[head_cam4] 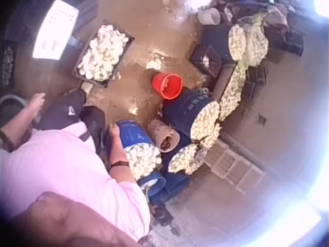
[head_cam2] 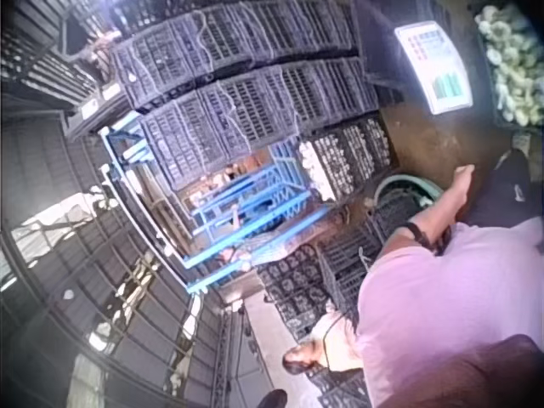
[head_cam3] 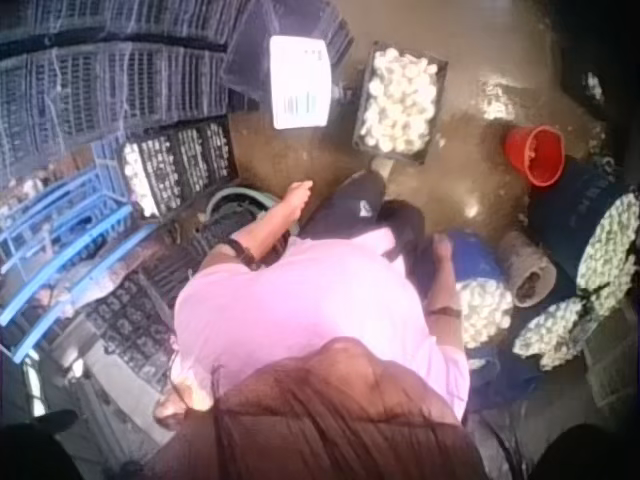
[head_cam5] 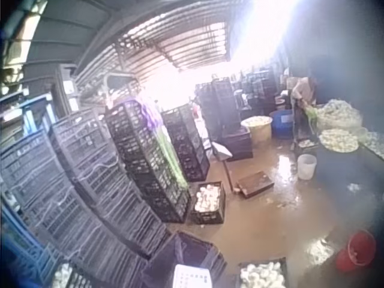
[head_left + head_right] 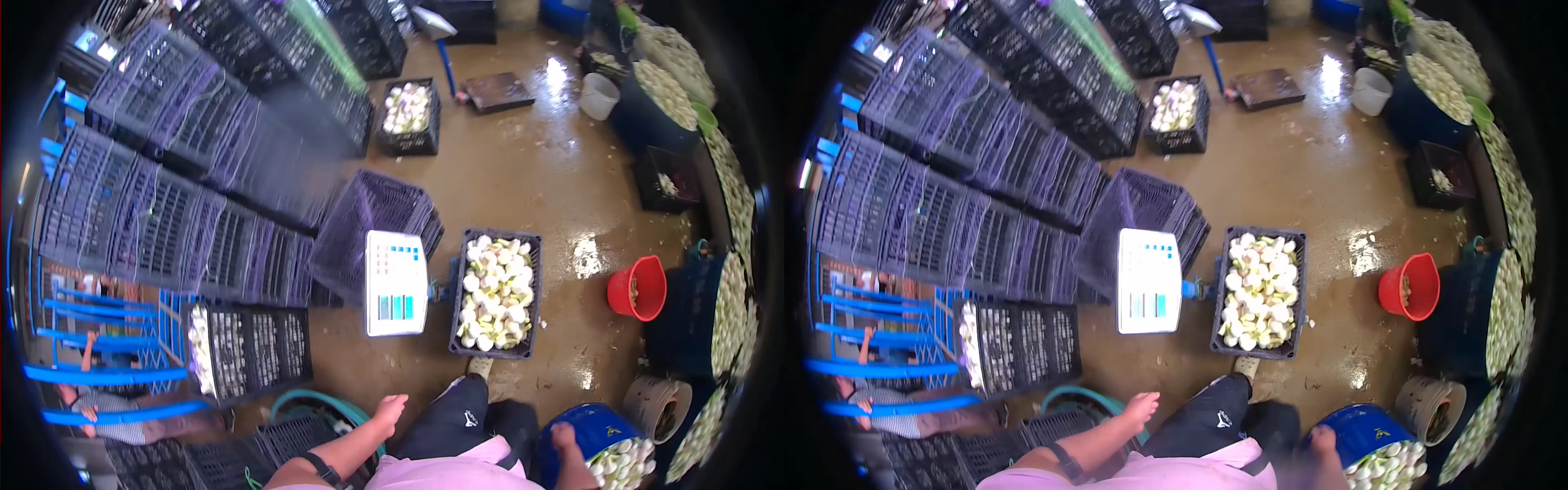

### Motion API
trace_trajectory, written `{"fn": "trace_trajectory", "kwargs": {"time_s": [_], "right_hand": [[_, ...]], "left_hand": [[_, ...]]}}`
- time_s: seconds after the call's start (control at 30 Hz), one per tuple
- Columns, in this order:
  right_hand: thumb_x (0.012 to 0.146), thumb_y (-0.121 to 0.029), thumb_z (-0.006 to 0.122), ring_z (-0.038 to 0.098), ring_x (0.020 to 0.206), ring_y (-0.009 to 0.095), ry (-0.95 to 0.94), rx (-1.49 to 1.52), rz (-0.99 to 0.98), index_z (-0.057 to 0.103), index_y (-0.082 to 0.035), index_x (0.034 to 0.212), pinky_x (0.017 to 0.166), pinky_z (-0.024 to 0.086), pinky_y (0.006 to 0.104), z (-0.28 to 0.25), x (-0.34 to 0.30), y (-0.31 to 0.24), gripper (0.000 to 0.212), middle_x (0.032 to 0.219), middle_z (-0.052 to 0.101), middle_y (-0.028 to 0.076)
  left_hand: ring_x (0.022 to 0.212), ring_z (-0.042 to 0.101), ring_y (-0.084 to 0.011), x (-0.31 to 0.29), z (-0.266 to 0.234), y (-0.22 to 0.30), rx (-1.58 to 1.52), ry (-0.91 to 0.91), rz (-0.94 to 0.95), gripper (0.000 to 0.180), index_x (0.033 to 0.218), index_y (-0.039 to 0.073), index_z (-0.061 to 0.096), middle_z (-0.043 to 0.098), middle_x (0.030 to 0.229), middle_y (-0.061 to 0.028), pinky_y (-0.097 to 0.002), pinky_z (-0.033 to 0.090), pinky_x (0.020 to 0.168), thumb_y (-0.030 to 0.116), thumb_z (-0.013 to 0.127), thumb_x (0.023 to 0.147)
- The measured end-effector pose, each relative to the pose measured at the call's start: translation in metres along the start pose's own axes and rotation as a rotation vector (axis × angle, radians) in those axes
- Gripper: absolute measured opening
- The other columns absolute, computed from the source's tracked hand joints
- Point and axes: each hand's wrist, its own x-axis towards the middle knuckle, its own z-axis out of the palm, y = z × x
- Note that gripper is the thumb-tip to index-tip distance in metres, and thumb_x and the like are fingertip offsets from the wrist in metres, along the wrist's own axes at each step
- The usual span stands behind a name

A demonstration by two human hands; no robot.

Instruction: The person sorts garlic bulbs into a crate, weighs them, and covers the crate with a net before moving it to a pallet. Then, they trim the garlic stems with a knife and wash the bulbs in a tub of water using a red strainer.

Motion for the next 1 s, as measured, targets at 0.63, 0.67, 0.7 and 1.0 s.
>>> {"fn": "trace_trajectory", "kwargs": {"time_s": [0.63, 0.67, 0.7, 1.0], "right_hand": [[0.078, -0.027, 0.059, 0.054, 0.102, 0.034, -0.563, -0.215, -0.281, 0.054, -0.006, 0.114, 0.086, 0.044, 0.0404, -0.016, 0.467, -0.163, 0.042, 0.107, 0.059, 0.016], [0.078, -0.027, 0.059, 0.053, 0.102, 0.034, -0.573, -0.231, -0.318, 0.053, -0.007, 0.115, 0.087, 0.043, 0.0407, -0.009, 0.467, -0.174, 0.043, 0.109, 0.058, 0.016], [0.077, -0.027, 0.059, 0.053, 0.103, 0.033, -0.574, -0.255, -0.355, 0.052, -0.008, 0.116, 0.087, 0.043, 0.0409, -0.007, 0.469, -0.183, 0.044, 0.111, 0.056, 0.015], [0.078, -0.026, 0.053, 0.053, 0.093, 0.028, -0.271, -0.599, -1.255, 0.053, -0.005, 0.097, 0.087, 0.039, 0.0383, 0.053, 0.504, -0.165, 0.028, 0.095, 0.056, 0.01]], "left_hand": [[0.105, 0.052, -0.0271, 0.063, 0.275, -0.023, -0.991, 0.274, -0.182, 0.041, 0.119, 0.01, 0.044, 0.054, 0.115, -0.0144, -0.0398, 0.038, 0.09, 0.031, 0.055, 0.085], [0.104, 0.053, -0.0263, 0.067, 0.296, -0.021, -0.952, 0.287, -0.202, 0.041, 0.118, 0.009, 0.045, 0.055, 0.114, -0.0136, -0.0396, 0.039, 0.089, 0.03, 0.055, 0.085], [0.103, 0.053, -0.0255, 0.075, 0.319, -0.016, -0.916, 0.287, -0.219, 0.04, 0.118, 0.009, 0.045, 0.055, 0.112, -0.0128, -0.0394, 0.039, 0.088, 0.03, 0.055, 0.085], [0.111, 0.046, -0.0336, 0.229, 0.39, 0.121, -0.434, 0.818, 0.509, 0.046, 0.115, 0.0, 0.048, 0.05, 0.116, -0.0207, -0.0408, 0.036, 0.095, 0.015, 0.066, 0.074]]}}
